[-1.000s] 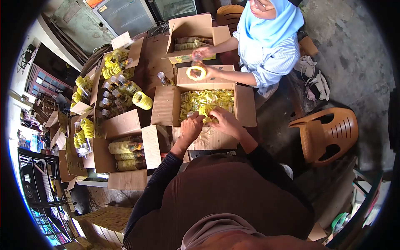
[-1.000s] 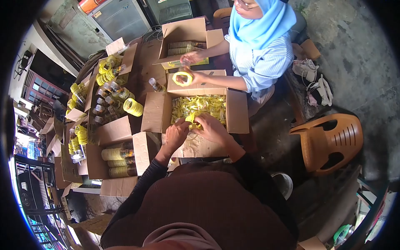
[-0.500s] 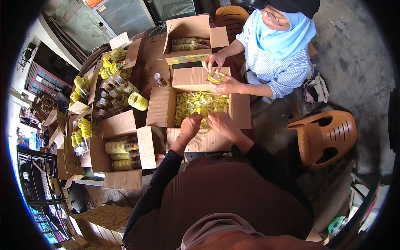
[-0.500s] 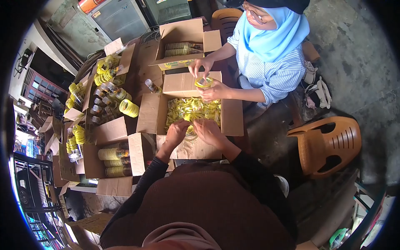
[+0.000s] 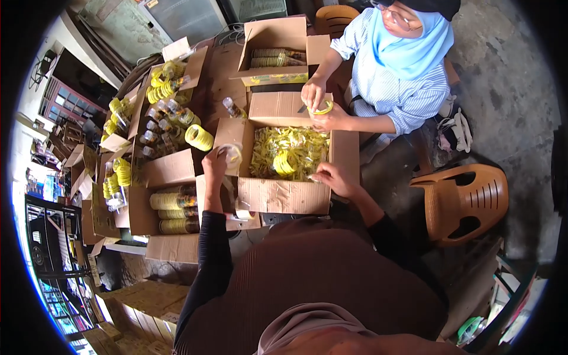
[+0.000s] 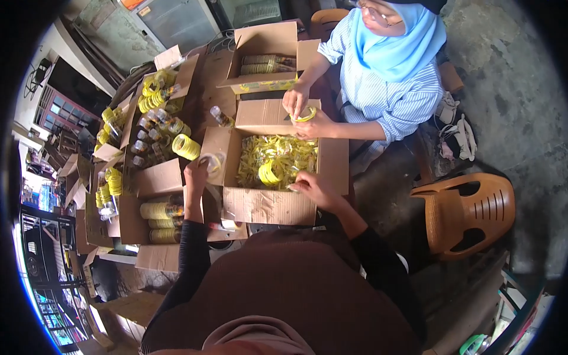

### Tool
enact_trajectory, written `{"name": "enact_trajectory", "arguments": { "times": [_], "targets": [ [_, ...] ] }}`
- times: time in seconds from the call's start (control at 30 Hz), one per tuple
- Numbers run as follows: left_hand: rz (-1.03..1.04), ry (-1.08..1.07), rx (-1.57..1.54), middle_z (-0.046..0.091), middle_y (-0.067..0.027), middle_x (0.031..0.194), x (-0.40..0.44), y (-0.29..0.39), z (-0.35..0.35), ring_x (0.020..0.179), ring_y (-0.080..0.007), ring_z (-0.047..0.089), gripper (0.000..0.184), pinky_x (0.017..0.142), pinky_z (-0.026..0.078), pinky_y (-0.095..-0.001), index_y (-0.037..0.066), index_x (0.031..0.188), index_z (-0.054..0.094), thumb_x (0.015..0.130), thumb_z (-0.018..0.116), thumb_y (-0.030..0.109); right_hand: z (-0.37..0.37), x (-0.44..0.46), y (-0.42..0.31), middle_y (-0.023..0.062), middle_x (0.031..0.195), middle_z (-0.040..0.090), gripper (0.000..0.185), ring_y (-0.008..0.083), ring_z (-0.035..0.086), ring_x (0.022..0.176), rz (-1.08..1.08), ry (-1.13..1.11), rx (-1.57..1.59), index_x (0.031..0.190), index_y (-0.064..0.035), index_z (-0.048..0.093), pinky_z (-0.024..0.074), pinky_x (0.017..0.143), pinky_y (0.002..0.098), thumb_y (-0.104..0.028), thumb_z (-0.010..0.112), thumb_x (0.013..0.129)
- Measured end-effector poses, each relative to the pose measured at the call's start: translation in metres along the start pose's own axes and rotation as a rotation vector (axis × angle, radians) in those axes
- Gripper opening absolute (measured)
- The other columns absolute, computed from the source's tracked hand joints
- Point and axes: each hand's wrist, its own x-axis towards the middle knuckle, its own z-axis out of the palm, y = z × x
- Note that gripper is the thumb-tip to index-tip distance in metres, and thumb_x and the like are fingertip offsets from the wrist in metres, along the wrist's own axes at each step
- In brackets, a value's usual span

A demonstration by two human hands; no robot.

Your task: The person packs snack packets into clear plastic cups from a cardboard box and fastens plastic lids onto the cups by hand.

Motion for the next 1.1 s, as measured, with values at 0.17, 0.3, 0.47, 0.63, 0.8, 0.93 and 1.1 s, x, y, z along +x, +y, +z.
{"name": "enact_trajectory", "arguments": {
  "times": [0.17, 0.3, 0.47, 0.63, 0.8, 0.93, 1.1],
  "targets": [
    [-0.216, -0.161, -0.703, 0.065, 0.0032, 0.08, -0.023, 0.02, 0.037, 0.063, -0.0024, 0.052, 0.017, 0.053, 0.04, -0.0218, 0.001, 0.101, 0.069, 0.088, 0.061, 0.009, 0.026, 0.023, 0.019, 0.0124, 0.079, 0.056, 0.015, 0.0292, 0.059, 0.07, -0.134, 0.303, -0.163, 0.087, -0.0023, 0.056, 0.0456, 0.061, 0.0373, -0.009, 0.068, 0.082],
    [-0.253, -0.31, -0.885, 0.053, 0.0079, 0.069, -0.043, 0.029, 0.049, 0.056, 0.0006, 0.039, 0.024, 0.049, 0.029, -0.0189, -0.003, 0.109, 0.066, 0.091, 0.059, 0.011, 0.04, 0.027, 0.029, 0.0164, 0.109, 0.051, 0.043, 0.0332, 0.058, 0.093, -0.134, 0.323, -0.29, 0.112, -0.0073, 0.054, 0.0485, 0.078, 0.0413, -0.008, 0.074, 0.073],
    [-0.385, -0.464, -0.911, 0.054, 0.0059, 0.065, -0.059, 0.024, 0.057, 0.053, -0.0016, 0.044, 0.018, 0.045, 0.033, -0.0174, 0.005, 0.096, 0.067, 0.091, 0.06, 0.021, 0.048, 0.037, 0.008, 0.0193, 0.126, 0.044, 0.07, 0.0376, 0.047, 0.116, -0.324, 0.233, -0.202, 0.13, -0.0081, 0.043, 0.0422, 0.096, 0.043, -0.012, 0.078, 0.07],
    [-0.198, -0.581, -0.72, 0.056, 0.0001, 0.072, -0.072, 0.044, 0.048, 0.056, -0.0073, 0.049, 0.04, 0.046, 0.036, -0.0207, 0.002, 0.12, 0.059, 0.095, 0.049, 0.032, 0.067, 0.039, 0.004, 0.0164, 0.123, 0.051, 0.067, 0.0315, 0.051, 0.116, -0.215, 0.094, 0.015, 0.127, -0.0032, 0.046, 0.0426, 0.098, 0.0386, -0.014, 0.08, 0.07],
    [-0.264, -0.698, -0.942, 0.056, -0.0007, 0.078, -0.074, 0.06, 0.027, 0.062, -0.0084, 0.051, 0.06, 0.052, 0.039, -0.0222, 0.005, 0.131, 0.051, 0.096, 0.038, 0.052, 0.06, 0.029, 0.002, 0.0128, 0.122, 0.055, 0.048, 0.0251, 0.054, 0.116, -0.239, 0.15, 0.147, 0.122, -0.0026, 0.053, 0.0441, 0.095, 0.0335, -0.002, 0.071, 0.078],
    [-0.294, -0.73, -0.872, 0.054, -0.0002, 0.078, -0.076, 0.053, 0.018, 0.064, -0.0087, 0.051, 0.067, 0.055, 0.04, -0.0219, 0.004, 0.131, 0.05, 0.095, 0.035, 0.058, 0.065, 0.018, 0.005, 0.0074, 0.128, 0.053, 0.046, 0.019, 0.049, 0.123, -0.183, 0.114, 0.485, 0.123, -0.0046, 0.051, 0.0423, 0.1, 0.0346, 0.008, 0.063, 0.08],
    [-0.241, -0.793, -0.781, 0.055, -0.0002, 0.079, -0.079, 0.039, 0.02, 0.068, -0.009, 0.053, 0.055, 0.06, 0.043, -0.0222, 0.004, 0.129, 0.052, 0.097, 0.043, 0.047, 0.068, -0.002, 0.015, 0.0105, 0.125, 0.054, 0.047, 0.0171, 0.053, 0.115, -0.262, 0.228, 0.543, 0.123, -0.0034, 0.051, 0.0467, 0.092, 0.0309, 0.006, 0.067, 0.08]
  ]
}}
